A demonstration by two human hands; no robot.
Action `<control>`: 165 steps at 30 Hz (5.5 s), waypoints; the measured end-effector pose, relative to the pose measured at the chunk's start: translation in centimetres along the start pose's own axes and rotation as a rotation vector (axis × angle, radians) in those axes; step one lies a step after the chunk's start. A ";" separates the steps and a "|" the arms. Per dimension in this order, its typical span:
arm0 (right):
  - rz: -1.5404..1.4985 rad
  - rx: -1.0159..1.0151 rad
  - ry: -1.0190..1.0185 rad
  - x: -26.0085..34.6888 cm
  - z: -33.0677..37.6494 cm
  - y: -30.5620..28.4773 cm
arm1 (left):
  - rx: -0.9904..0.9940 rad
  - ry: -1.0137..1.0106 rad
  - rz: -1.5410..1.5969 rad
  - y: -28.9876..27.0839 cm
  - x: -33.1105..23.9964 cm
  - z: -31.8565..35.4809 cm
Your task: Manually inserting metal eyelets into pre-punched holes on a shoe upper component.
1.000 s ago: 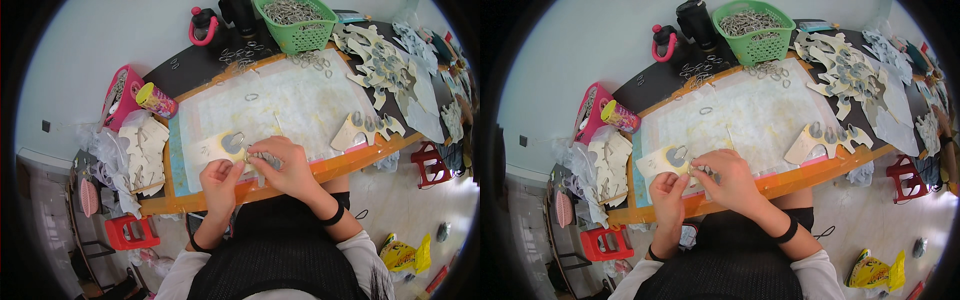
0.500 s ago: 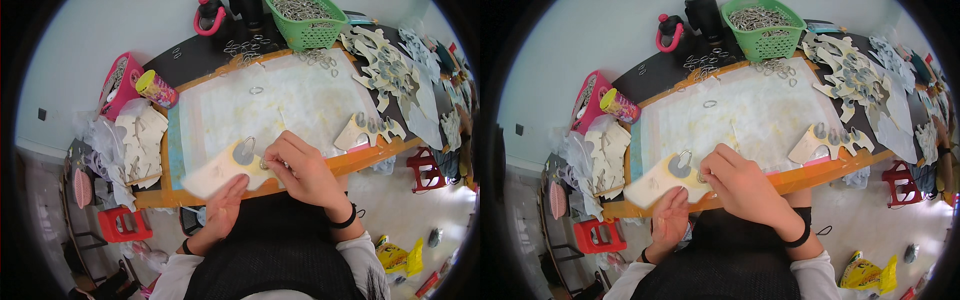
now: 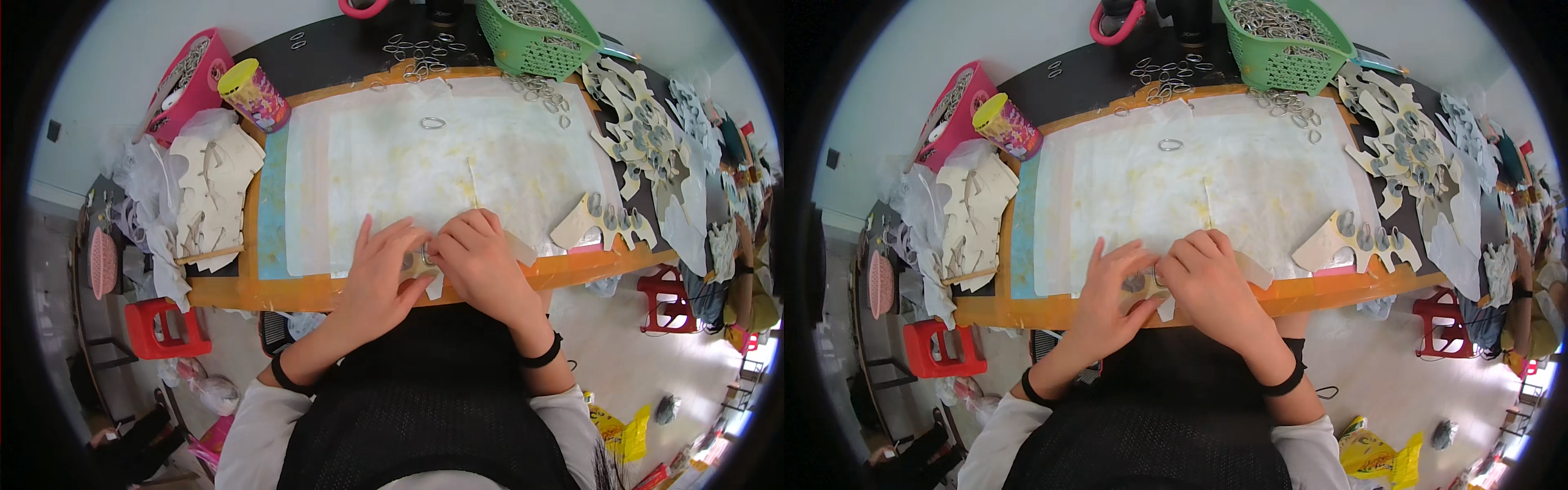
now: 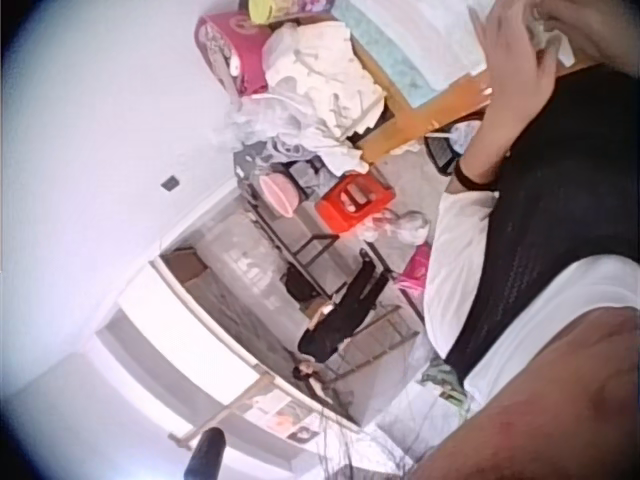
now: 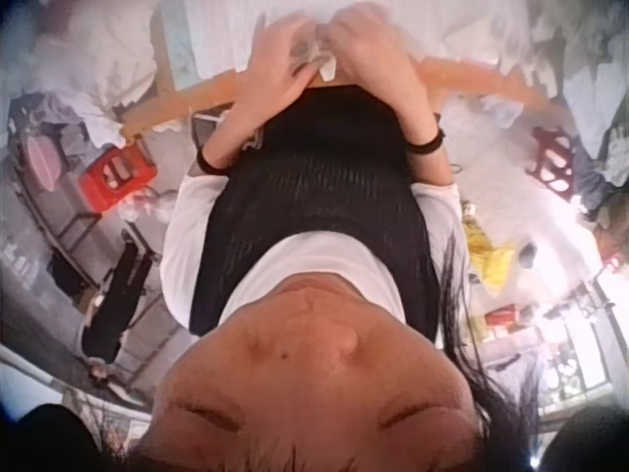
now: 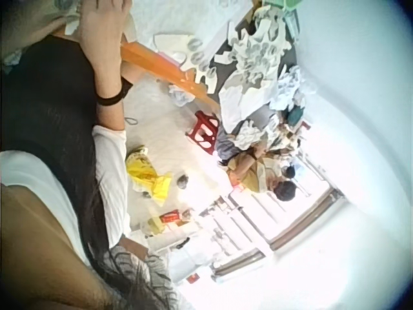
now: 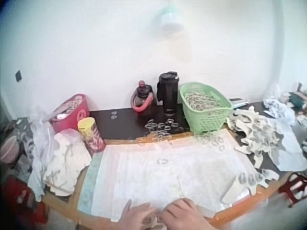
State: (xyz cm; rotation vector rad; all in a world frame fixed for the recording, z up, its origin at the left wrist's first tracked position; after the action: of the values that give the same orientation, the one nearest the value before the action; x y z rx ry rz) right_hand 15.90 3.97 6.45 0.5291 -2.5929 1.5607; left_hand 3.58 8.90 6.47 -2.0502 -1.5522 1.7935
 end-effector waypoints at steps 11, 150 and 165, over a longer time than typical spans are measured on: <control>0.009 -0.057 -0.056 1.0 1.3 -0.7 | 0.090 -0.099 0.073 1.0 1.6 -1.0; -0.141 0.005 -0.089 0.3 1.3 -2.2 | 0.270 0.181 -0.275 0.1 -0.2 2.2; -0.397 0.242 0.067 -0.2 -2.1 0.2 | -0.153 0.353 -0.487 -1.5 -0.5 4.5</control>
State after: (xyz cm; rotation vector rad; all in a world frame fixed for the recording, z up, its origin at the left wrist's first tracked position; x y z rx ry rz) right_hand 15.74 5.90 7.26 0.9263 -2.0922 1.7143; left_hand -0.68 6.84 6.11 -1.7082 -1.8991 1.1128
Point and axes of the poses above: each hand's wrist, its own z-axis away from the middle knuckle, its own y-axis out of the palm, x = y × z, the point moved 6 cm from there along -z, towards the middle knuckle, and after that the axes turned 14 degrees about z, right-handed, at the moved point
